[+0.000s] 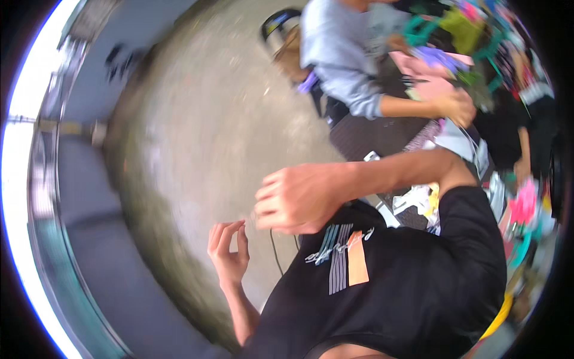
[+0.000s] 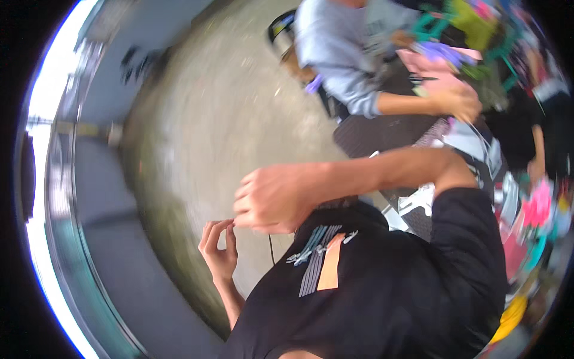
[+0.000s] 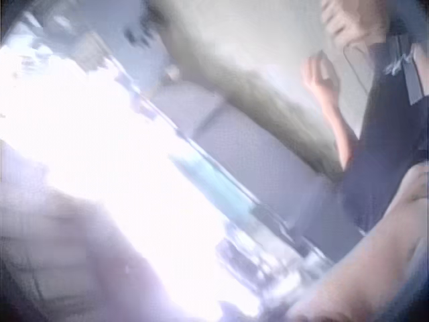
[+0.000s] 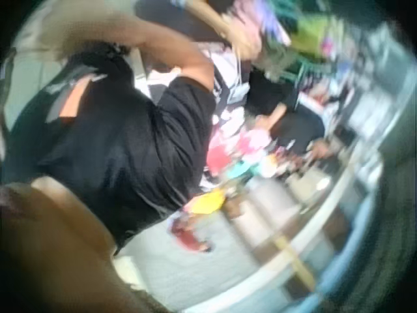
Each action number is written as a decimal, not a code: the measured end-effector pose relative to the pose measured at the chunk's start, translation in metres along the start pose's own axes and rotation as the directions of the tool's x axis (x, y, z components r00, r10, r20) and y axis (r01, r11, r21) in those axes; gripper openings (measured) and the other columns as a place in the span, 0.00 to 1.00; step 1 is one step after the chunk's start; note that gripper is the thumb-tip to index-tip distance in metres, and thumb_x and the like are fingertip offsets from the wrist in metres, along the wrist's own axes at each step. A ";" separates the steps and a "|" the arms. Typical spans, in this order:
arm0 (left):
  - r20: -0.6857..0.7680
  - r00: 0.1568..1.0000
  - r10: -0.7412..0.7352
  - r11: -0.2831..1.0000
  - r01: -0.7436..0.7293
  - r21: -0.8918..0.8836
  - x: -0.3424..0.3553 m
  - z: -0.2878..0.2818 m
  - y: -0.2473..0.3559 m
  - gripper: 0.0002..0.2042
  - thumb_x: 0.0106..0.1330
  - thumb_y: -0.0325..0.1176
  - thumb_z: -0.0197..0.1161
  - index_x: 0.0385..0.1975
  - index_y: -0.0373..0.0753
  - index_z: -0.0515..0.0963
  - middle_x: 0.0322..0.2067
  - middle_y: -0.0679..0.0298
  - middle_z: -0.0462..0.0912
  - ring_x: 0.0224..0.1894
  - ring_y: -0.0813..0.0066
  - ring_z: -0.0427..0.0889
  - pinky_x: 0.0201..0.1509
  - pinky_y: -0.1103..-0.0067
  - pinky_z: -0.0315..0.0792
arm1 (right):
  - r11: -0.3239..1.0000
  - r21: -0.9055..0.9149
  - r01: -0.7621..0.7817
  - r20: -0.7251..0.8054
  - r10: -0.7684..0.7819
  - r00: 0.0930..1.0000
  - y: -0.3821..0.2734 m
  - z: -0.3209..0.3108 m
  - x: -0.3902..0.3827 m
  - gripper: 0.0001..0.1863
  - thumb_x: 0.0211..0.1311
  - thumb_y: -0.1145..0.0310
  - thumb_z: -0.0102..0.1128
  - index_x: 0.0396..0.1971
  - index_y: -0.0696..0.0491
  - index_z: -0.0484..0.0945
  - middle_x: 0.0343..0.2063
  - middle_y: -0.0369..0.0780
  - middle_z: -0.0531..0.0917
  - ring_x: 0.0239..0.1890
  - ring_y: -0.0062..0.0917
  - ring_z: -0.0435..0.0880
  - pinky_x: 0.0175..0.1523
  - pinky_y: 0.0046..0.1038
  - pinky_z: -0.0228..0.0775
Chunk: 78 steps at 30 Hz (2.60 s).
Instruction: The person assembles a bouquet of artificial flowers by taping stems together and wrapping the arrangement in clear plastic sheets, using scissors to cut the plastic.
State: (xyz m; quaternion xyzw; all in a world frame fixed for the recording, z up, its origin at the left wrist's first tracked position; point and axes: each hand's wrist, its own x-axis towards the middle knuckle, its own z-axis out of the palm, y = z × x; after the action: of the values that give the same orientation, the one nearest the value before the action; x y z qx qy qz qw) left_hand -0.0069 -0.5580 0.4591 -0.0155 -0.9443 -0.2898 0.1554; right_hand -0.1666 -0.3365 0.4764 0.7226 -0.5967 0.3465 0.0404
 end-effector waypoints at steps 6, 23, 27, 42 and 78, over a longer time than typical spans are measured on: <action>-0.194 0.878 -0.438 0.893 0.449 0.018 -0.121 -0.020 0.023 0.06 0.56 0.21 0.64 0.34 0.31 0.80 0.27 0.55 0.78 0.29 0.58 0.77 0.36 0.71 0.70 | 0.886 0.334 0.322 0.393 -0.441 0.806 -0.027 0.080 0.091 0.09 0.58 0.65 0.61 0.33 0.55 0.80 0.31 0.38 0.84 0.40 0.33 0.84 0.49 0.35 0.74; -0.138 -0.628 0.766 -0.205 -0.036 -0.978 -0.040 0.281 0.356 0.06 0.66 0.21 0.62 0.41 0.31 0.82 0.35 0.55 0.83 0.38 0.60 0.82 0.45 0.73 0.74 | -0.433 0.799 -0.417 -0.548 -0.240 -0.801 -0.375 0.231 -0.071 0.09 0.54 0.76 0.65 0.36 0.55 0.84 0.31 0.41 0.85 0.36 0.35 0.84 0.44 0.34 0.77; -0.156 -0.762 0.628 0.096 0.275 -0.957 -0.105 0.281 0.341 0.07 0.69 0.23 0.61 0.44 0.30 0.81 0.36 0.56 0.84 0.40 0.64 0.84 0.49 0.74 0.74 | -0.222 0.974 -0.041 -0.166 -0.582 -0.796 -0.324 0.332 -0.007 0.08 0.61 0.77 0.62 0.39 0.57 0.85 0.33 0.44 0.88 0.34 0.31 0.86 0.44 0.31 0.77; 0.736 -0.633 -0.239 0.932 -0.363 -0.009 -0.128 0.591 -0.111 0.15 0.74 0.44 0.56 0.53 0.45 0.78 0.41 0.61 0.85 0.39 0.72 0.84 0.39 0.76 0.76 | 0.212 0.925 0.316 0.355 -0.182 -0.917 -0.244 0.560 -0.103 0.13 0.65 0.67 0.57 0.43 0.56 0.85 0.33 0.46 0.88 0.35 0.31 0.88 0.44 0.33 0.80; 0.783 -0.621 -0.034 0.768 -0.518 -0.377 -0.665 0.609 -0.033 0.06 0.71 0.31 0.62 0.42 0.36 0.78 0.35 0.61 0.86 0.39 0.73 0.87 0.33 0.79 0.73 | -0.271 0.906 0.325 0.164 -0.484 -0.860 -0.369 0.961 -0.214 0.21 0.51 0.68 0.64 0.48 0.48 0.77 0.47 0.39 0.80 0.55 0.33 0.77 0.60 0.38 0.67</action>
State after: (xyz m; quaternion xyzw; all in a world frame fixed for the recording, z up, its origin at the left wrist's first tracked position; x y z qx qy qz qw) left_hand 0.4490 -0.2086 -0.2370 -0.5096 -0.5559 0.0960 -0.6496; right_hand 0.5867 -0.5063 -0.2368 0.8504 0.4247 -0.2962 -0.0935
